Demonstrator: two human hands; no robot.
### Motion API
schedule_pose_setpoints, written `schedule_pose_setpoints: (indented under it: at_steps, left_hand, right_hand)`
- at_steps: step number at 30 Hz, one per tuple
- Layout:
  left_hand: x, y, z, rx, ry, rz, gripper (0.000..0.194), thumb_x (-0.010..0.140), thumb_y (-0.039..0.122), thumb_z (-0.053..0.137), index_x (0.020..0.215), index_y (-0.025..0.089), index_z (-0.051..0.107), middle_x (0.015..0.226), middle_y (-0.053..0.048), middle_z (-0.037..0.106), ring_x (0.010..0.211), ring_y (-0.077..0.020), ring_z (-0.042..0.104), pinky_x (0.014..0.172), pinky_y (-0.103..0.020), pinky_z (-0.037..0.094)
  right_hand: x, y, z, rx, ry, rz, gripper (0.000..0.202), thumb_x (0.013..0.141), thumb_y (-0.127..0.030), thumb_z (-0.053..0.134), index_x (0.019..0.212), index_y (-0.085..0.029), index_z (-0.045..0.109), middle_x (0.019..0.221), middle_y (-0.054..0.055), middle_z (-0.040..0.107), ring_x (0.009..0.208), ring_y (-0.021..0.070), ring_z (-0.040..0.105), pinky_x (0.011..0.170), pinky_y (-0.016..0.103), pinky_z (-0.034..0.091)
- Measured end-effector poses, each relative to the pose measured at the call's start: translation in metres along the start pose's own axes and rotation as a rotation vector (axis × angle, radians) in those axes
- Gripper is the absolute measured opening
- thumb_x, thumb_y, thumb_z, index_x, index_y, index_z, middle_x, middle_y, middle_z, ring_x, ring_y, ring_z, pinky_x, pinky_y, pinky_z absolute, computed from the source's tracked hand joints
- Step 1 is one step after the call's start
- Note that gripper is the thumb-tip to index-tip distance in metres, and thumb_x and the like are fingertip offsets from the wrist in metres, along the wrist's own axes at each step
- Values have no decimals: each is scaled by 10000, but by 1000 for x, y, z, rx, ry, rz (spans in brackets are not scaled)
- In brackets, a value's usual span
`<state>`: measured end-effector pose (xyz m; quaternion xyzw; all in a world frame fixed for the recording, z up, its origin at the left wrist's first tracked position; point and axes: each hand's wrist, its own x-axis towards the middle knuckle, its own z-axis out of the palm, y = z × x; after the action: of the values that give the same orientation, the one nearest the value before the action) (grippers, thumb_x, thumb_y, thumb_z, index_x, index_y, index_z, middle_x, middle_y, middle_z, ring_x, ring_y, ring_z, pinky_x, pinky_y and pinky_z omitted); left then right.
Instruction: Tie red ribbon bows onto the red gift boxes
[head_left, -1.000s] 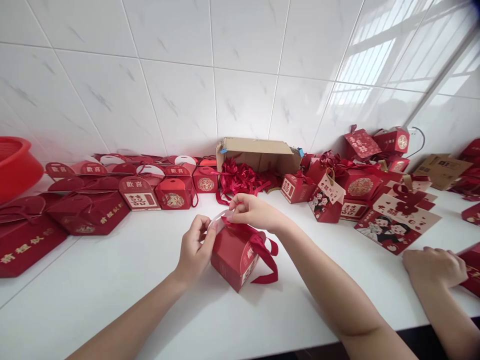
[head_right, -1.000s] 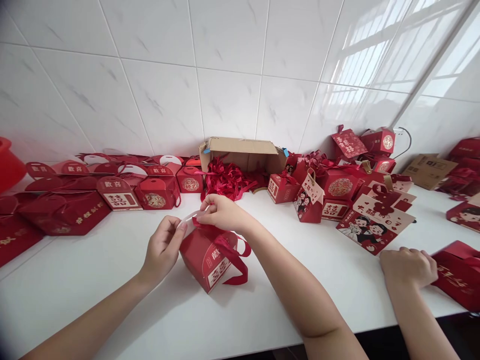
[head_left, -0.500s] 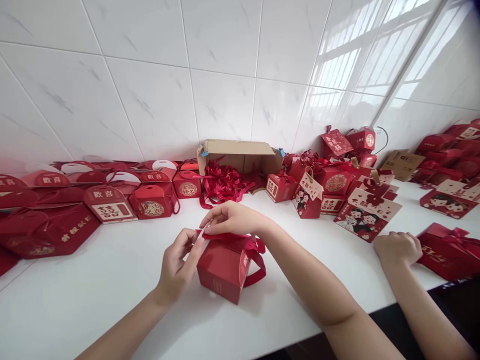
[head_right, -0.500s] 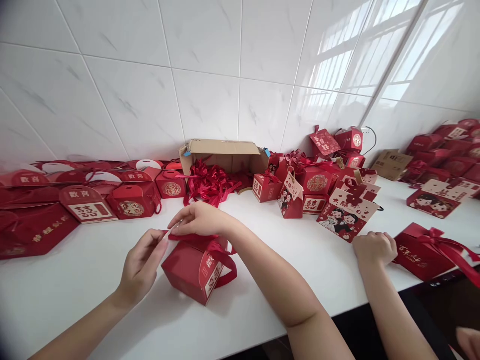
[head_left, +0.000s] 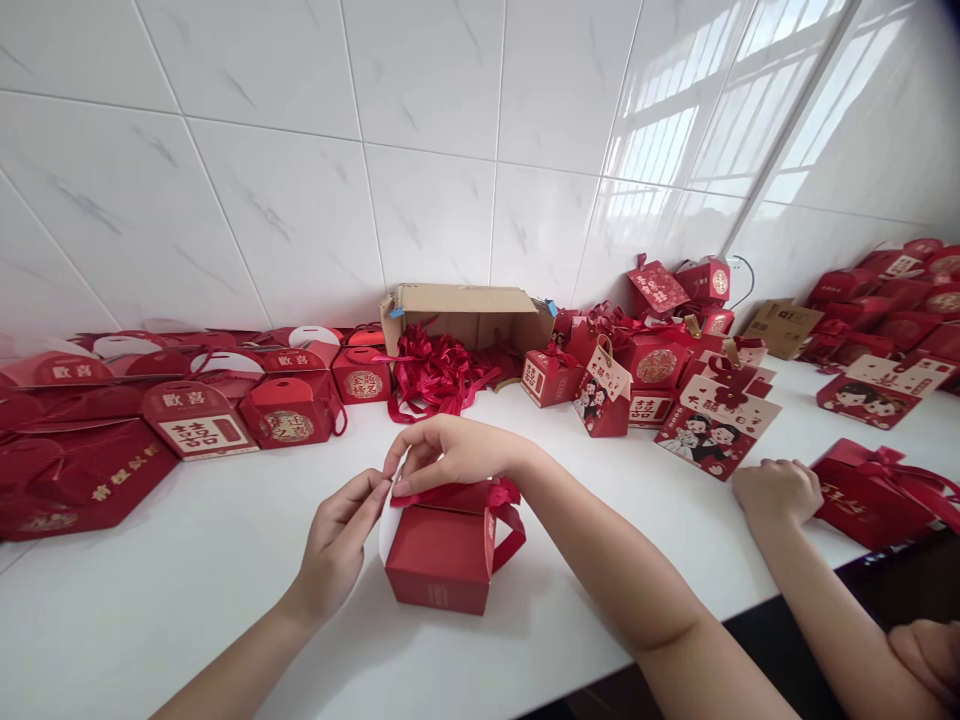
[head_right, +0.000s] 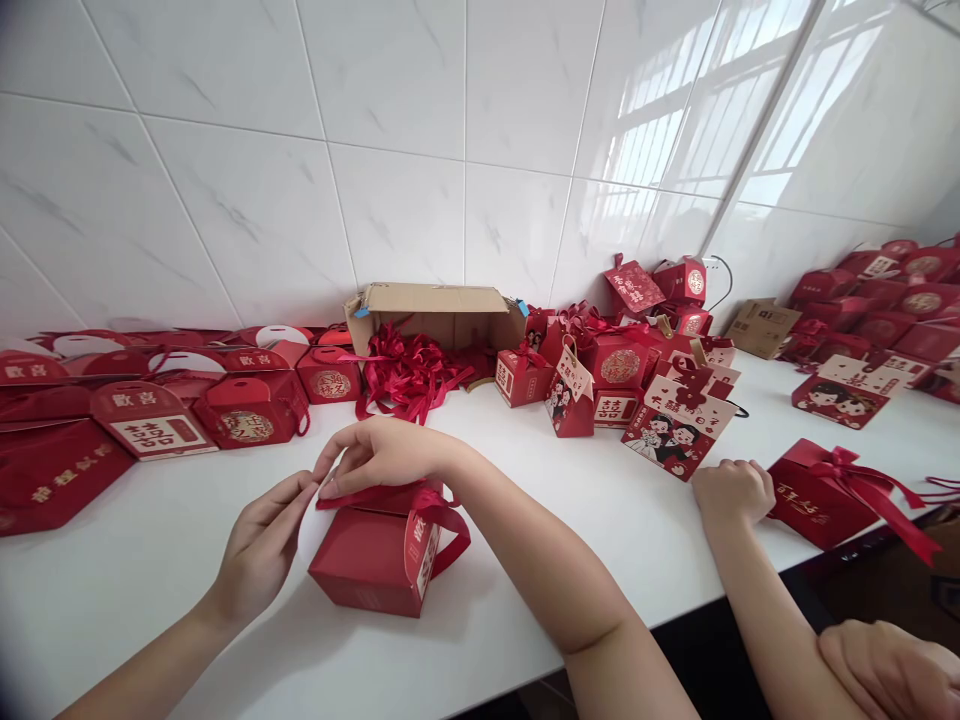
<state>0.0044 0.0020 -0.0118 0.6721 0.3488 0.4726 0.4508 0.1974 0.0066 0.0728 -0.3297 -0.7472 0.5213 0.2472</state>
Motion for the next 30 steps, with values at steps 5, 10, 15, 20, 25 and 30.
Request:
schedule_pose_setpoints:
  at_steps: [5, 10, 15, 20, 25, 30]
  left_hand:
    - [3, -1, -3, -192, -96, -97, 292, 854, 437, 536, 672, 208, 530, 630, 2, 421, 571, -133, 382, 506, -251, 361]
    - [10, 16, -3, -298, -1, -200, 336, 802, 413, 593, 573, 193, 485, 556, 11, 406, 528, -119, 375, 475, -250, 361]
    - [25, 33, -13, -453, 172, -284, 286, 744, 351, 602, 570, 191, 440, 474, 27, 385, 480, -115, 402, 486, -273, 400]
    - [41, 34, -38, -560, 354, -213, 231, 736, 247, 566, 661, 197, 354, 519, 45, 343, 493, -95, 338, 497, -241, 355]
    - [52, 32, -69, -631, 480, -71, 188, 759, 200, 465, 674, 180, 298, 574, 38, 257, 513, -81, 285, 512, -188, 295]
    - [59, 33, -93, -657, 674, -135, 144, 825, 168, 316, 683, 169, 294, 646, 22, 284, 552, -74, 324, 534, -173, 311]
  right_hand:
    - [-1, 0, 0, 21, 29, -1, 211, 775, -242, 695, 941, -199, 572, 784, -9, 694, 765, 116, 644, 725, 221, 479]
    - [-1, 1, -2, -7, 43, 7, 211, 779, -255, 690, 949, -194, 581, 809, 4, 689, 784, 126, 646, 730, 230, 485]
    - [-3, 1, -5, -55, 68, 45, 287, 750, -298, 721, 974, -195, 575, 791, 0, 680, 752, 130, 635, 685, 225, 470]
    - [-7, 0, -6, -106, 82, 60, 271, 760, -325, 700, 972, -215, 572, 806, -12, 681, 765, 131, 632, 679, 223, 464]
    - [-8, -3, -7, -172, 89, 78, 269, 752, -340, 695, 956, -212, 576, 791, -15, 672, 715, 122, 607, 621, 215, 446]
    - [-20, -19, -6, -297, 213, 93, 210, 783, -322, 657, 939, -192, 605, 838, 19, 667, 771, 143, 614, 675, 252, 461]
